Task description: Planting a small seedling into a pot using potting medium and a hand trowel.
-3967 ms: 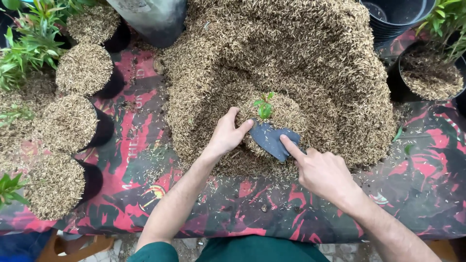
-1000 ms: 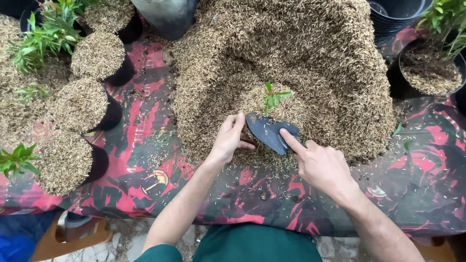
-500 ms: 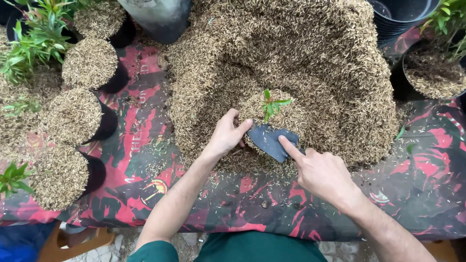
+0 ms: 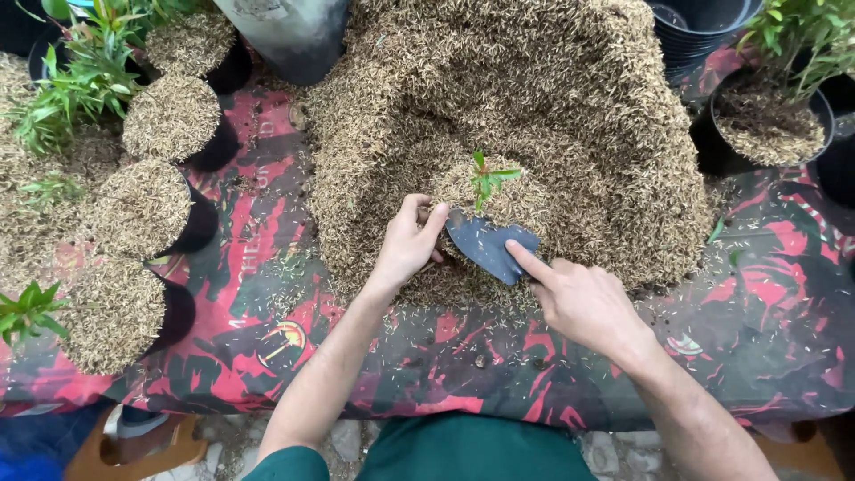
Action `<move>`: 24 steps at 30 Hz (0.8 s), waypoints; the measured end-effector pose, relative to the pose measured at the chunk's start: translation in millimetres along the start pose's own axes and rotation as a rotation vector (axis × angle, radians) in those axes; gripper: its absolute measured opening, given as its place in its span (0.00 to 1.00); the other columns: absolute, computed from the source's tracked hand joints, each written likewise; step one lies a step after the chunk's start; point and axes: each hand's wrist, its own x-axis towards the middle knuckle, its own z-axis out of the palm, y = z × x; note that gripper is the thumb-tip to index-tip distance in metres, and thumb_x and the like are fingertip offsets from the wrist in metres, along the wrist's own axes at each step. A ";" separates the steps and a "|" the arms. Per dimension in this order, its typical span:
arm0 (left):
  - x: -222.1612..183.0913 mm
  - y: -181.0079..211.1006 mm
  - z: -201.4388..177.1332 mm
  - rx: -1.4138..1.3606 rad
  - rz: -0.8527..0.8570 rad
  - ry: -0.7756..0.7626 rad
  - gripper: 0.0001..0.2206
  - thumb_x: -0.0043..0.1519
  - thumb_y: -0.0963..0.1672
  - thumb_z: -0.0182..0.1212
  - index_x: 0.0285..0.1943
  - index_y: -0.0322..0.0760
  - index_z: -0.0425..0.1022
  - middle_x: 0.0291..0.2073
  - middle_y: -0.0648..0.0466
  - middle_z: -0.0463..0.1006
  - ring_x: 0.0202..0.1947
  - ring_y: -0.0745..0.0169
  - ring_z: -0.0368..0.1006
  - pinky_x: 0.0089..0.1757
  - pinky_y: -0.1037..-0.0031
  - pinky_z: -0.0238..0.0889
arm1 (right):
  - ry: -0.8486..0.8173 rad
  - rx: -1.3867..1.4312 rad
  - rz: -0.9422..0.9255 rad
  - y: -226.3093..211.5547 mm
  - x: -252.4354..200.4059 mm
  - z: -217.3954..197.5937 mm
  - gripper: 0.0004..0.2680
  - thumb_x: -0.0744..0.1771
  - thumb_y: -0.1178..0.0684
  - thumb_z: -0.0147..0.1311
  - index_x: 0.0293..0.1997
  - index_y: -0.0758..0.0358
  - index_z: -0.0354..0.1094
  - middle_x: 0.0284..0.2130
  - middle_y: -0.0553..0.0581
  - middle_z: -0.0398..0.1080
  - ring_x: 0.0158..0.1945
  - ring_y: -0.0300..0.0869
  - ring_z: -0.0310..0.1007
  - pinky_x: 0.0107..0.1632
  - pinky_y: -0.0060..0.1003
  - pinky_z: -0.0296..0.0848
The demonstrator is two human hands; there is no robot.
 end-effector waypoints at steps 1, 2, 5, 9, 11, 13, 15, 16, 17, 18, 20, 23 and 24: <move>-10.6 1.0 -1.3 -0.005 0.003 0.005 0.23 0.67 0.49 0.57 0.61 0.21 0.65 0.37 0.36 0.74 0.15 0.51 0.78 0.21 0.70 0.73 | 0.001 -0.007 -0.003 2.8 -9.1 2.7 0.23 0.70 0.51 0.41 0.77 0.37 0.45 0.33 0.64 0.76 0.34 0.58 0.83 0.37 0.54 0.82; -20.6 1.8 -2.7 0.008 0.052 0.031 0.22 0.69 0.47 0.54 0.62 0.22 0.61 0.41 0.32 0.73 0.24 0.46 0.79 0.26 0.65 0.76 | 0.022 0.046 -0.009 5.7 -17.6 5.3 0.23 0.69 0.50 0.44 0.75 0.38 0.48 0.34 0.64 0.76 0.37 0.59 0.82 0.41 0.56 0.80; -57.7 -14.6 -1.6 0.067 0.148 0.104 0.12 0.70 0.45 0.51 0.55 0.29 0.63 0.39 0.42 0.72 0.30 0.55 0.72 0.31 0.69 0.69 | 0.032 0.182 -0.007 12.7 -32.7 26.1 0.25 0.67 0.50 0.46 0.75 0.36 0.48 0.35 0.59 0.74 0.40 0.56 0.77 0.45 0.53 0.74; -120.1 -19.2 18.2 0.076 0.149 0.033 0.09 0.67 0.44 0.54 0.38 0.38 0.80 0.23 0.61 0.76 0.23 0.74 0.65 0.27 0.76 0.58 | 0.090 0.368 -0.094 0.8 -30.9 53.1 0.26 0.66 0.53 0.47 0.76 0.41 0.48 0.39 0.56 0.73 0.41 0.52 0.74 0.46 0.47 0.69; -136.4 -35.9 35.0 -0.048 0.094 -0.031 0.10 0.67 0.45 0.55 0.49 0.36 0.78 0.34 0.57 0.80 0.30 0.73 0.72 0.35 0.76 0.69 | 0.102 0.418 -0.142 -18.6 -19.4 61.6 0.25 0.67 0.52 0.47 0.76 0.43 0.48 0.41 0.57 0.72 0.43 0.54 0.73 0.46 0.51 0.70; -144.3 -42.0 40.9 -0.172 0.039 -0.092 0.17 0.66 0.47 0.56 0.60 0.34 0.77 0.45 0.53 0.85 0.37 0.72 0.79 0.42 0.77 0.80 | 0.115 0.468 -0.191 -40.1 -6.6 71.7 0.24 0.68 0.52 0.47 0.76 0.46 0.48 0.44 0.59 0.70 0.46 0.56 0.73 0.47 0.54 0.70; -143.0 -37.0 37.6 -0.068 -0.006 0.043 0.20 0.68 0.50 0.49 0.65 0.37 0.70 0.47 0.53 0.83 0.46 0.68 0.77 0.49 0.74 0.69 | 0.222 0.503 -0.320 -62.6 7.2 82.1 0.27 0.66 0.59 0.46 0.76 0.57 0.44 0.45 0.62 0.64 0.35 0.61 0.70 0.38 0.59 0.69; -136.5 -35.7 33.8 -0.067 -0.006 0.049 0.20 0.68 0.50 0.49 0.65 0.37 0.70 0.47 0.53 0.83 0.46 0.68 0.77 0.49 0.74 0.69 | 0.221 0.503 -0.326 -71.5 13.6 87.5 0.27 0.66 0.59 0.46 0.76 0.57 0.44 0.45 0.62 0.64 0.35 0.61 0.70 0.38 0.59 0.69; -129.5 -34.1 29.6 -0.221 -0.077 0.109 0.18 0.68 0.47 0.50 0.64 0.34 0.69 0.45 0.50 0.82 0.45 0.67 0.76 0.47 0.75 0.70 | 0.301 0.570 -0.397 -80.4 20.3 92.5 0.26 0.67 0.59 0.44 0.76 0.63 0.39 0.50 0.68 0.62 0.44 0.63 0.69 0.44 0.58 0.70; -122.1 -32.6 25.3 -0.377 -0.147 0.169 0.17 0.68 0.45 0.51 0.63 0.30 0.68 0.43 0.48 0.81 0.44 0.65 0.75 0.46 0.75 0.72 | 0.381 0.637 -0.469 -89.4 27.3 97.4 0.26 0.68 0.59 0.43 0.76 0.70 0.35 0.56 0.74 0.60 0.53 0.64 0.67 0.50 0.56 0.70; -112.0 -26.2 15.6 -0.423 -0.175 0.204 0.15 0.68 0.42 0.51 0.62 0.30 0.69 0.44 0.46 0.81 0.45 0.64 0.76 0.47 0.75 0.72 | 0.406 0.626 -0.528 -100.7 29.9 90.5 0.27 0.67 0.60 0.44 0.75 0.71 0.35 0.56 0.75 0.60 0.54 0.63 0.66 0.53 0.55 0.70; -91.5 -38.4 2.0 -0.463 -0.152 0.221 0.11 0.68 0.40 0.52 0.57 0.30 0.73 0.42 0.47 0.82 0.42 0.65 0.77 0.43 0.77 0.72 | 0.374 0.589 -0.574 -105.6 30.6 84.8 0.29 0.66 0.59 0.48 0.75 0.71 0.32 0.63 0.77 0.50 0.62 0.66 0.59 0.59 0.55 0.67; -84.4 -46.6 -3.1 -0.455 -0.112 0.203 0.09 0.69 0.40 0.54 0.53 0.31 0.76 0.38 0.49 0.81 0.37 0.67 0.76 0.40 0.78 0.71 | 0.310 0.569 -0.558 -105.9 29.9 84.4 0.31 0.67 0.57 0.51 0.76 0.69 0.30 0.71 0.79 0.41 0.70 0.70 0.52 0.62 0.57 0.66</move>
